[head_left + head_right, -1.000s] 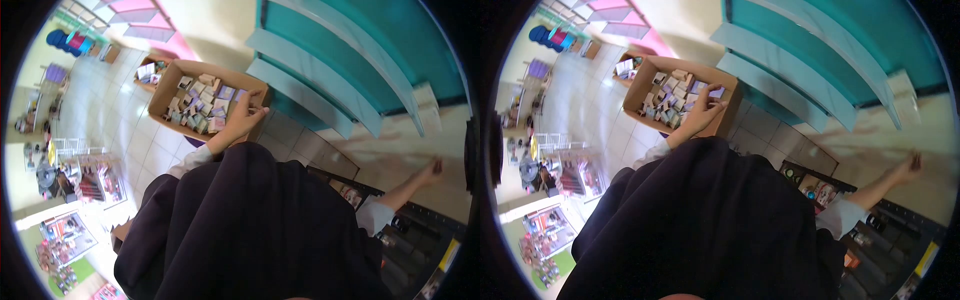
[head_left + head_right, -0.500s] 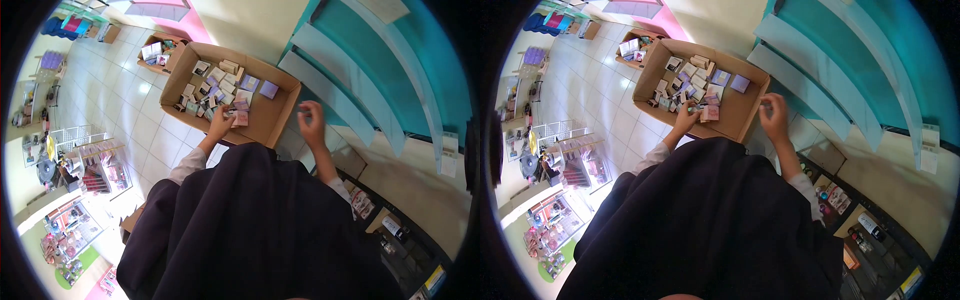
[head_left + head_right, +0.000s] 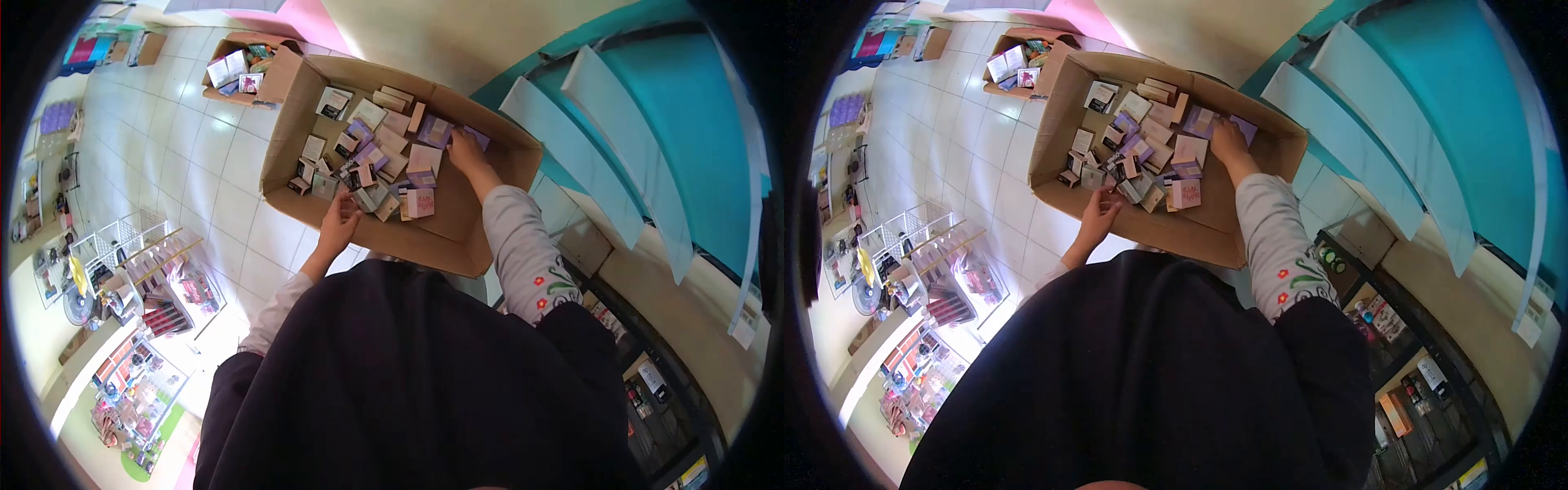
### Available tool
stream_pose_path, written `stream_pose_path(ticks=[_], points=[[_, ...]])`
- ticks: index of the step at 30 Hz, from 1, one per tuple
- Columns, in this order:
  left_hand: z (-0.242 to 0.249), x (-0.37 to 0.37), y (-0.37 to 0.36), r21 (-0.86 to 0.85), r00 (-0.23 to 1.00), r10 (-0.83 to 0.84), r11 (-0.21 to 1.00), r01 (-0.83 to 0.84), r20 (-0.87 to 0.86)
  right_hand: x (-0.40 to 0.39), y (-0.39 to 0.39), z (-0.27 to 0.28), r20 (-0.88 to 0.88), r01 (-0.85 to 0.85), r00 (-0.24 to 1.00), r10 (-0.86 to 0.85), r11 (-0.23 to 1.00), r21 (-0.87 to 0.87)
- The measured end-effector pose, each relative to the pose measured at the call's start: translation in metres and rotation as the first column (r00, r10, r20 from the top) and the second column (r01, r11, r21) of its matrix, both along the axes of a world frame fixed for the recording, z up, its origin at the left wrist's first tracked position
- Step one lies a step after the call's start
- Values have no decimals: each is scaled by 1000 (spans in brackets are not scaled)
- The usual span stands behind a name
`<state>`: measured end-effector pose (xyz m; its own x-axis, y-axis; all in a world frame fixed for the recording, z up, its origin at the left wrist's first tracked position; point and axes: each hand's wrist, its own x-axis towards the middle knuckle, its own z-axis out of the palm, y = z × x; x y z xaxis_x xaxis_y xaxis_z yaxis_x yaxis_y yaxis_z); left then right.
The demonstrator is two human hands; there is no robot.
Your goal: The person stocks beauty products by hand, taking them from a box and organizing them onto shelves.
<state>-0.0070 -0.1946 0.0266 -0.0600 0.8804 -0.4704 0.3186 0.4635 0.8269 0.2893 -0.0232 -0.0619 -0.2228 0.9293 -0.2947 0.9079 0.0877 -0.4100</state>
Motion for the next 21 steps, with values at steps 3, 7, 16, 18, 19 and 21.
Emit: stream_pose_path(ticks=[3,7,16,18,19,21], points=[[-8,-7,8,-27,999,5,1000,-4,47,-13,12,-25,41,-34,999,29,993,115],[-22,-10,19,-40,999,3,999,-1,53,-26,23,-42,135,-13,991,4,997,72],[-22,-3,31,-62,995,-60,996,65,82,-33,26,-29,231,70,969,-84,995,68],[-19,-1,35,-61,991,-70,995,77,112,-33,20,-22,242,66,966,-91,992,110],[-15,2,38,-70,989,-93,992,101,112,-32,15,-17,193,108,973,-125,989,98],[-5,8,47,-88,983,-142,984,153,115,-28,2,-6,95,191,976,-197,979,72]])
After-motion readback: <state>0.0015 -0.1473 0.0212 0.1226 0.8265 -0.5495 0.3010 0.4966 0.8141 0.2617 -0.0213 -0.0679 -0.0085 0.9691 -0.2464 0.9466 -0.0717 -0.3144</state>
